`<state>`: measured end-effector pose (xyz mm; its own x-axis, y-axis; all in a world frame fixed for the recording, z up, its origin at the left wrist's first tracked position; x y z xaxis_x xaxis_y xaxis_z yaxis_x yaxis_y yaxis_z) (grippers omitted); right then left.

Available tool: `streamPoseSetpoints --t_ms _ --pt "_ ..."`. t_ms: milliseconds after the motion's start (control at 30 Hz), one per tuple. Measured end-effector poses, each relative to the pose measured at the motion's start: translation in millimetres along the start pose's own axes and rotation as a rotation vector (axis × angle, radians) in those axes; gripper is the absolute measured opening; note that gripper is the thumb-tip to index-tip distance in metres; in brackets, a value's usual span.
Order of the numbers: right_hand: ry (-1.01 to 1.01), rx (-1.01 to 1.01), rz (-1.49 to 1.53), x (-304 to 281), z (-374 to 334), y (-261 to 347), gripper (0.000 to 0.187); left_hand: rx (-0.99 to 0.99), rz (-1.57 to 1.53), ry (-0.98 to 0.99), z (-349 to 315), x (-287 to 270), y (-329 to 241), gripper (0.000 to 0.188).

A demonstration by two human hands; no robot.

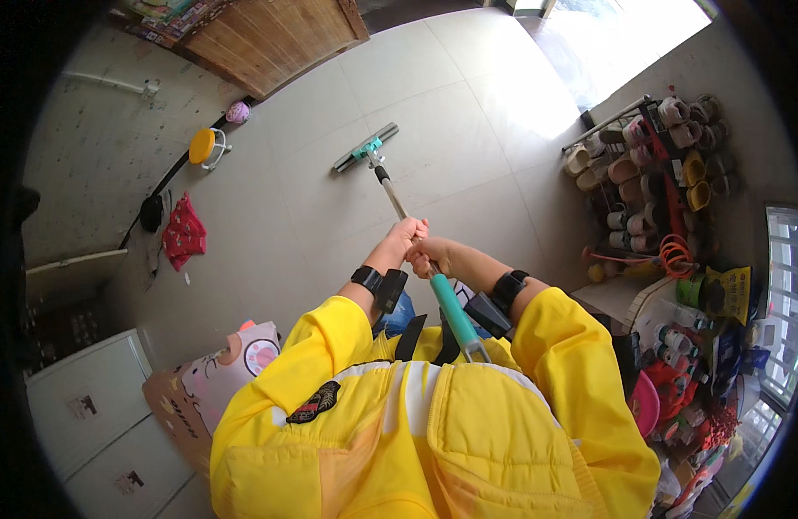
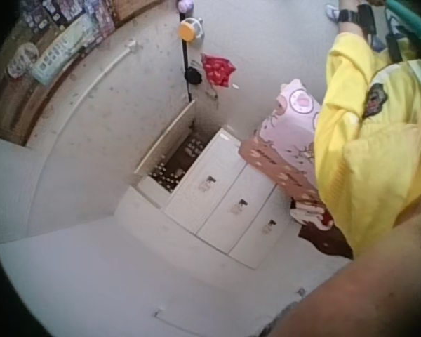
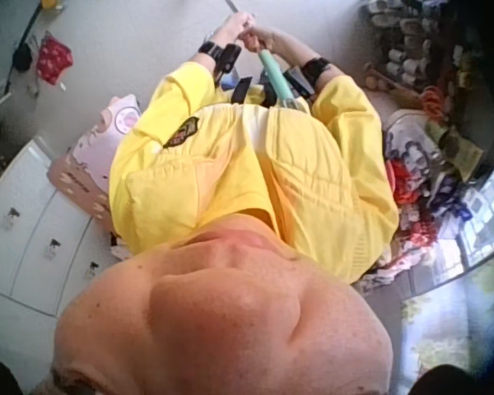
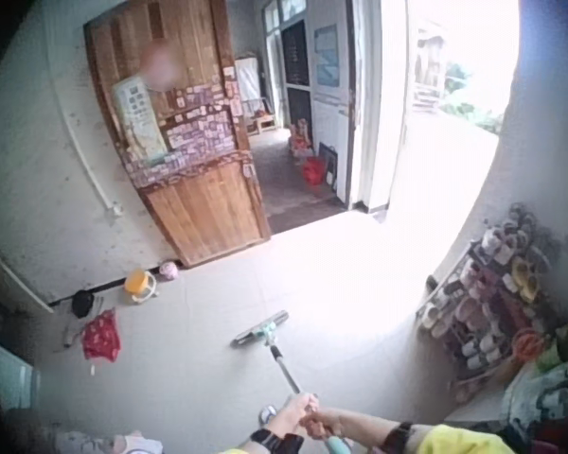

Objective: The person mops a tiled floor using a flat mop, moving it back and forth across the room. They reposition a pink plastic chair to mop underneath it and continue cleaning around furniture and a shoe rack.

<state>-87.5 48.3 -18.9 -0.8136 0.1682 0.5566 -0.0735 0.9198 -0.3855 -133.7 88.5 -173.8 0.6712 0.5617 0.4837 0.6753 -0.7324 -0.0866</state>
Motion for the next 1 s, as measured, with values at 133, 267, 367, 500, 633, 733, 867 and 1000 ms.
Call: streamPoseSetpoints --t_ms 133,267,367,500,633,733,867,1000 --pt "0.045 -0.064 -0.023 45.1 29.3 27.4 0.025 -0.052 -0.025 0.035 -42.5 0.0 -52.7 0.016" --pt "-0.015 -0.123 -0.022 80.9 63.4 48.0 0.025 -0.015 0.181 -0.071 -92.8 -5.9 -95.0 0.012" --pt "-0.029 -0.145 -0.016 88.4 72.9 52.6 0.022 -0.011 0.280 -0.121 -106.2 -10.6 -102.6 0.012" --pt "-0.070 -0.217 -0.080 62.3 62.9 45.3 0.019 -0.057 0.244 -0.114 -84.5 -9.8 -80.0 0.013" --pt "-0.032 -0.142 -0.071 17.0 36.4 24.9 0.027 -0.001 0.090 -0.104 -52.0 5.2 -35.5 0.014" --pt "0.012 -0.088 -0.055 -27.0 1.4 7.3 0.028 0.007 0.042 -0.093 -30.2 32.2 14.4 0.014" --pt "-0.024 -0.052 -0.071 -69.4 -36.0 -16.8 0.027 -0.026 0.011 -0.071 -10.1 55.8 66.3 0.014" --pt "-0.014 -0.012 -0.069 -73.6 -47.8 -24.8 0.027 -0.061 0.015 -0.039 4.5 54.3 76.8 0.014"
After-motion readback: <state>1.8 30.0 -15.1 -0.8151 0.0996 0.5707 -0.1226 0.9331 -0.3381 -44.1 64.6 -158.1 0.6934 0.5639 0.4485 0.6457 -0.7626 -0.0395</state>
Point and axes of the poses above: each hand's wrist, its own z-axis towards the middle knuckle, its own x-axis out of the palm, y = z × x, the point moved 8 cm from there along z, towards the middle knuckle, and after that the axes turned 14 degrees about z, right-handed, at the moved point
